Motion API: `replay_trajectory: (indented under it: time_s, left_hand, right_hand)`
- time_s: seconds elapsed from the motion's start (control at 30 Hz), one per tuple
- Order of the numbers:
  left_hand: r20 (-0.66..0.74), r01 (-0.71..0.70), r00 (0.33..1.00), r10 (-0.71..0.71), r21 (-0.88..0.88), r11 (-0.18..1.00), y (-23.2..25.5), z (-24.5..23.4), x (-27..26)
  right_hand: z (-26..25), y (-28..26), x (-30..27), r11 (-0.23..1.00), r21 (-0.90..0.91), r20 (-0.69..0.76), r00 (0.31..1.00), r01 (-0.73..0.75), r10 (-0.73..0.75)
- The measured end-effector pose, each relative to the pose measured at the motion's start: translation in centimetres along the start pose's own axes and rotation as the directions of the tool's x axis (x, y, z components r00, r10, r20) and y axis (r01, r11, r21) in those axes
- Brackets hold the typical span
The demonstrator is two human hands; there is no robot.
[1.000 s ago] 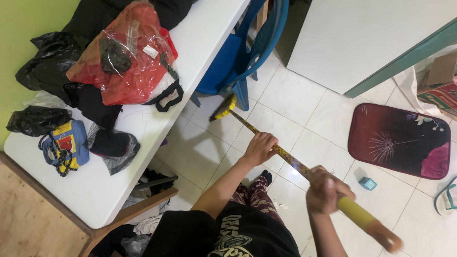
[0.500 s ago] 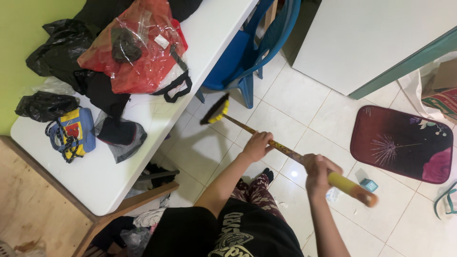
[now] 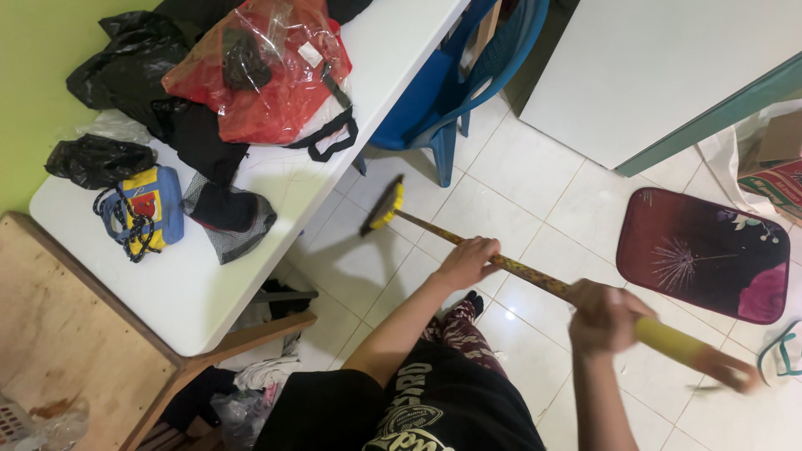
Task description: The person sweeps a tiled floor using a long-handled broom with a yellow head. They move the broom back and forth across the room, gathering debris from various areas including near a blue plastic chair, a white cabinet, and a red patterned mat. The camera angle remains fixed to the person's head, showing the sweeping motion from a first-person perspective.
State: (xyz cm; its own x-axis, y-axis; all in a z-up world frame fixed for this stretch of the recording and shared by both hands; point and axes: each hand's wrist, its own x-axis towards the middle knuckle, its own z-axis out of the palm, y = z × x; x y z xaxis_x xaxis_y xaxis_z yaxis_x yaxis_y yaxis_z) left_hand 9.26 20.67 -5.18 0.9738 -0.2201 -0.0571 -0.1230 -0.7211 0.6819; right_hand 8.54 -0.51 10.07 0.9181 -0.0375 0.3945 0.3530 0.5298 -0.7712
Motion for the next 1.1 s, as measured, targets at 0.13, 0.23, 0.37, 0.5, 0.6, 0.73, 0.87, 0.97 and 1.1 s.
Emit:
replay_trajectory:
  time_s: [0.13, 0.23, 0.37, 0.5, 0.6, 0.73, 0.87, 0.97, 1.1]
  left_hand:
    - [-0.06, 0.093, 0.994, -0.092, 0.015, 0.996, -3.8, 0.8, -2.7]
    - [-0.086, 0.085, 0.993, -0.086, -0.01, 0.996, -4.1, 1.4, -4.1]
    - [0.086, 0.177, 0.982, -0.168, -0.109, 0.978, -1.0, 1.2, -4.7]
    - [0.054, 0.092, 0.995, -0.083, -0.201, 0.975, 3.0, 1.1, -4.6]
    - [-0.098, -0.032, 0.995, 0.013, -0.199, 0.98, 4.8, 1.1, -4.0]
    - [-0.272, -0.085, 0.961, 0.056, -0.096, 0.992, 5.1, 1.1, -2.6]
    - [-0.354, 0.044, 0.933, -0.066, -0.069, 0.997, 4.2, 1.4, -2.2]
    - [-0.293, 0.227, 0.926, -0.239, -0.075, 0.971, 3.0, 2.5, -1.3]
    - [-0.279, 0.309, 0.9, -0.336, -0.136, 0.941, 1.9, 5.3, -0.7]
  right_hand:
    - [1.1, 2.0, -2.9, 0.978, -0.141, 0.108, 0.979, -0.156, 0.172]
    - [1.8, 1.7, -4.3, 0.97, -0.147, 0.119, 0.97, -0.195, 0.213]
    - [2.0, -0.2, -4.7, 0.98, -0.155, 0.111, 0.983, -0.125, 0.143]
    - [2.4, -2.8, -3.8, 0.981, -0.193, 0.125, 0.992, 0.019, 0.005]
    - [2.6, -4.0, -2.4, 0.985, -0.154, 0.026, 0.996, 0.083, -0.08]
    - [0.9, -5.0, -0.1, 0.999, 0.026, 0.115, 0.993, 0.037, -0.04]
    - [-0.7, -2.9, 1.7, 0.998, 0.057, 0.132, 0.991, 0.018, -0.025]
    - [-2.0, -1.2, 2.6, 0.988, 0.026, 0.23, 0.963, -0.152, 0.142]
    - [-4.2, 0.0, 3.8, 0.939, -0.164, 0.363, 0.867, -0.301, 0.341]
